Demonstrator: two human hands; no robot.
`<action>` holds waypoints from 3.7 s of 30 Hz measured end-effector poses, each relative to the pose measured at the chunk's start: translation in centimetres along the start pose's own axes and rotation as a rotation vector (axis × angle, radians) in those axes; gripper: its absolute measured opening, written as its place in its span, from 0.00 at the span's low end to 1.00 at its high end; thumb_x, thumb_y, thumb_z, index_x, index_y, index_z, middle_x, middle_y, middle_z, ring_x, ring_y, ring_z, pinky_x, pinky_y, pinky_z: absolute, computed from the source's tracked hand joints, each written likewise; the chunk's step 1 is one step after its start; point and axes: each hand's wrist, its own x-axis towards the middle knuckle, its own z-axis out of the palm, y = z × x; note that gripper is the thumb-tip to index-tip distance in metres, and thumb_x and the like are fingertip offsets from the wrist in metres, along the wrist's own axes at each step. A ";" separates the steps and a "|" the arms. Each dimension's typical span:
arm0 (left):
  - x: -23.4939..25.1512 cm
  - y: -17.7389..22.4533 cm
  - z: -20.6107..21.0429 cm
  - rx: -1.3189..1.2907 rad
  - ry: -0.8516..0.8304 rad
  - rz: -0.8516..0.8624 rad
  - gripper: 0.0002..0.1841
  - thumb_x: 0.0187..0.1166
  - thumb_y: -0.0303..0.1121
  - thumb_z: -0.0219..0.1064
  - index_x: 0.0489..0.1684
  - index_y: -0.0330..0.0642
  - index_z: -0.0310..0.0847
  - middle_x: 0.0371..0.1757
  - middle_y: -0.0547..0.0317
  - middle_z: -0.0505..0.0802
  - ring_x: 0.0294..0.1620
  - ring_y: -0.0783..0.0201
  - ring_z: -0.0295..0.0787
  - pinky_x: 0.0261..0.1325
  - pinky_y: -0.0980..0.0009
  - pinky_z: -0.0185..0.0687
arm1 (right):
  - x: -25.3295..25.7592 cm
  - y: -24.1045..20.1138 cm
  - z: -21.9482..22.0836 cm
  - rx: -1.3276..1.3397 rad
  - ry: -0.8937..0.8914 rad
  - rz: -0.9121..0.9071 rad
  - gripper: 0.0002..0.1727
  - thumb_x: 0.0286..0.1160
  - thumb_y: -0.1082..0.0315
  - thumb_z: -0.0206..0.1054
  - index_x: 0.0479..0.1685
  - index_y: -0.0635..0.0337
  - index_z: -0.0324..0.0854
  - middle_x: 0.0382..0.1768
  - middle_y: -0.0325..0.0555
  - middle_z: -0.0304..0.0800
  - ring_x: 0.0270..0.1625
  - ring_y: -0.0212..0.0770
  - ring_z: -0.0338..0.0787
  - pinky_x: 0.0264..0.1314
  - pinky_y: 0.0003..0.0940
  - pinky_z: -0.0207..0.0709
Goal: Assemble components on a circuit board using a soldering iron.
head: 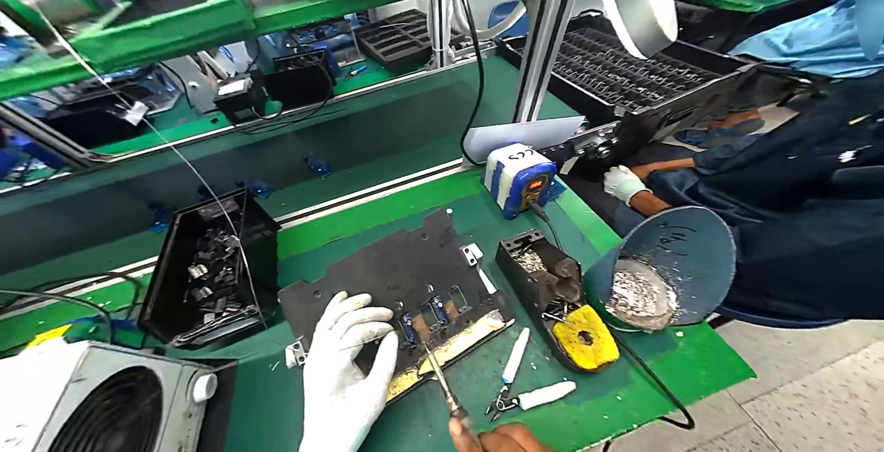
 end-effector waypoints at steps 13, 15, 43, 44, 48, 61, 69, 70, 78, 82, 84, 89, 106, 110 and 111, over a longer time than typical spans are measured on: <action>-0.1 0.1 0.1 0.041 -0.030 0.007 0.07 0.74 0.42 0.68 0.31 0.60 0.94 0.51 0.76 0.97 0.77 0.57 0.81 0.90 0.50 0.59 | -0.4 -0.3 2.7 -0.049 -0.053 0.031 0.17 0.76 0.63 0.68 0.63 0.52 0.91 0.28 0.44 0.88 0.31 0.42 0.86 0.32 0.32 0.79; -0.1 0.1 0.1 0.044 -0.040 0.013 0.08 0.74 0.43 0.68 0.31 0.60 0.94 0.51 0.76 0.97 0.77 0.57 0.81 0.90 0.50 0.59 | -0.3 -0.5 2.8 -0.063 -0.053 0.032 0.18 0.77 0.63 0.68 0.63 0.53 0.91 0.27 0.44 0.87 0.30 0.42 0.85 0.31 0.32 0.78; -0.2 0.2 0.1 0.042 -0.050 0.034 0.08 0.73 0.43 0.68 0.29 0.61 0.94 0.50 0.76 0.97 0.77 0.56 0.80 0.90 0.52 0.60 | 0.5 -1.8 2.9 -0.126 -0.034 0.076 0.17 0.77 0.61 0.69 0.61 0.51 0.93 0.22 0.41 0.84 0.25 0.40 0.81 0.25 0.32 0.72; -0.2 0.2 0.1 0.040 -0.053 0.036 0.08 0.73 0.43 0.68 0.29 0.61 0.94 0.50 0.76 0.97 0.77 0.56 0.80 0.90 0.52 0.60 | 0.5 -1.8 2.9 -0.127 -0.031 0.078 0.17 0.77 0.61 0.69 0.61 0.52 0.93 0.22 0.41 0.84 0.25 0.40 0.81 0.25 0.32 0.72; -0.2 0.1 0.3 0.063 -0.073 0.059 0.08 0.73 0.44 0.69 0.29 0.63 0.95 0.52 0.77 0.97 0.79 0.56 0.79 0.90 0.51 0.57 | 0.6 -1.9 2.8 -0.139 -0.030 0.077 0.17 0.76 0.61 0.69 0.61 0.51 0.93 0.22 0.40 0.84 0.25 0.39 0.80 0.26 0.32 0.71; -0.3 0.1 0.0 -0.009 -0.015 0.007 0.06 0.72 0.41 0.70 0.29 0.59 0.93 0.49 0.74 0.97 0.76 0.55 0.82 0.89 0.52 0.63 | 0.6 -1.8 2.6 -0.094 -0.038 0.065 0.17 0.77 0.61 0.67 0.61 0.51 0.93 0.23 0.39 0.87 0.26 0.39 0.82 0.28 0.33 0.74; -0.4 0.1 -0.1 -0.049 0.000 0.009 0.05 0.72 0.40 0.71 0.30 0.58 0.93 0.49 0.73 0.98 0.75 0.55 0.83 0.90 0.53 0.62 | 0.3 1.5 -6.8 -0.227 0.189 0.205 0.21 0.88 0.58 0.55 0.64 0.64 0.83 0.33 0.51 0.89 0.33 0.42 0.90 0.38 0.35 0.84; -0.4 0.1 -0.1 -0.043 -0.001 0.007 0.06 0.72 0.40 0.70 0.30 0.58 0.93 0.49 0.73 0.98 0.75 0.55 0.82 0.90 0.53 0.62 | -0.4 2.7 -8.1 -0.262 0.228 0.262 0.23 0.90 0.58 0.53 0.68 0.67 0.79 0.37 0.54 0.88 0.36 0.40 0.91 0.39 0.34 0.86; -0.5 0.3 0.0 -0.022 0.000 -0.014 0.06 0.73 0.41 0.69 0.30 0.58 0.93 0.50 0.73 0.97 0.76 0.55 0.81 0.90 0.53 0.62 | -2.7 5.4 -8.6 -0.281 0.200 0.336 0.22 0.90 0.62 0.55 0.68 0.72 0.80 0.36 0.57 0.91 0.33 0.41 0.92 0.36 0.36 0.86; -0.4 0.4 -0.1 -0.030 0.003 -0.013 0.06 0.73 0.40 0.68 0.30 0.58 0.92 0.50 0.72 0.97 0.76 0.55 0.82 0.90 0.53 0.63 | -0.6 0.4 -2.7 0.013 0.030 0.133 0.18 0.82 0.62 0.62 0.63 0.58 0.89 0.30 0.48 0.91 0.31 0.42 0.90 0.33 0.36 0.84; -0.3 0.5 -0.1 -0.043 0.003 -0.017 0.06 0.73 0.39 0.68 0.30 0.57 0.91 0.51 0.71 0.97 0.76 0.54 0.82 0.90 0.53 0.62 | 0.0 -0.9 -0.1 0.062 -0.042 0.062 0.19 0.80 0.63 0.63 0.65 0.56 0.89 0.30 0.48 0.89 0.31 0.44 0.88 0.31 0.37 0.82; -0.3 0.3 -0.2 -0.060 0.010 -0.018 0.06 0.74 0.39 0.67 0.30 0.57 0.90 0.50 0.71 0.97 0.75 0.55 0.83 0.88 0.53 0.66 | -0.1 -0.9 2.5 0.015 -0.093 0.066 0.19 0.79 0.63 0.65 0.65 0.53 0.90 0.28 0.46 0.87 0.28 0.42 0.85 0.27 0.33 0.77; -0.4 0.2 -0.1 -0.078 0.004 -0.008 0.06 0.74 0.39 0.67 0.31 0.57 0.90 0.51 0.71 0.97 0.75 0.55 0.83 0.89 0.52 0.64 | 0.2 -1.5 2.8 -0.063 -0.077 0.115 0.18 0.79 0.62 0.66 0.65 0.52 0.91 0.25 0.43 0.86 0.26 0.40 0.83 0.25 0.32 0.75; -0.3 0.3 -0.1 -0.062 0.002 -0.008 0.06 0.74 0.39 0.67 0.30 0.57 0.90 0.50 0.71 0.97 0.75 0.55 0.83 0.88 0.53 0.64 | 0.8 -1.3 0.6 -0.081 0.030 0.084 0.19 0.81 0.61 0.62 0.65 0.55 0.89 0.27 0.45 0.88 0.28 0.41 0.86 0.30 0.34 0.80; -0.3 0.3 -0.1 -0.051 -0.006 -0.002 0.07 0.74 0.39 0.67 0.30 0.57 0.90 0.51 0.72 0.97 0.75 0.56 0.82 0.89 0.53 0.64 | 1.1 -1.0 -0.7 -0.088 0.065 0.101 0.20 0.82 0.60 0.60 0.65 0.57 0.88 0.29 0.46 0.89 0.30 0.41 0.87 0.32 0.35 0.82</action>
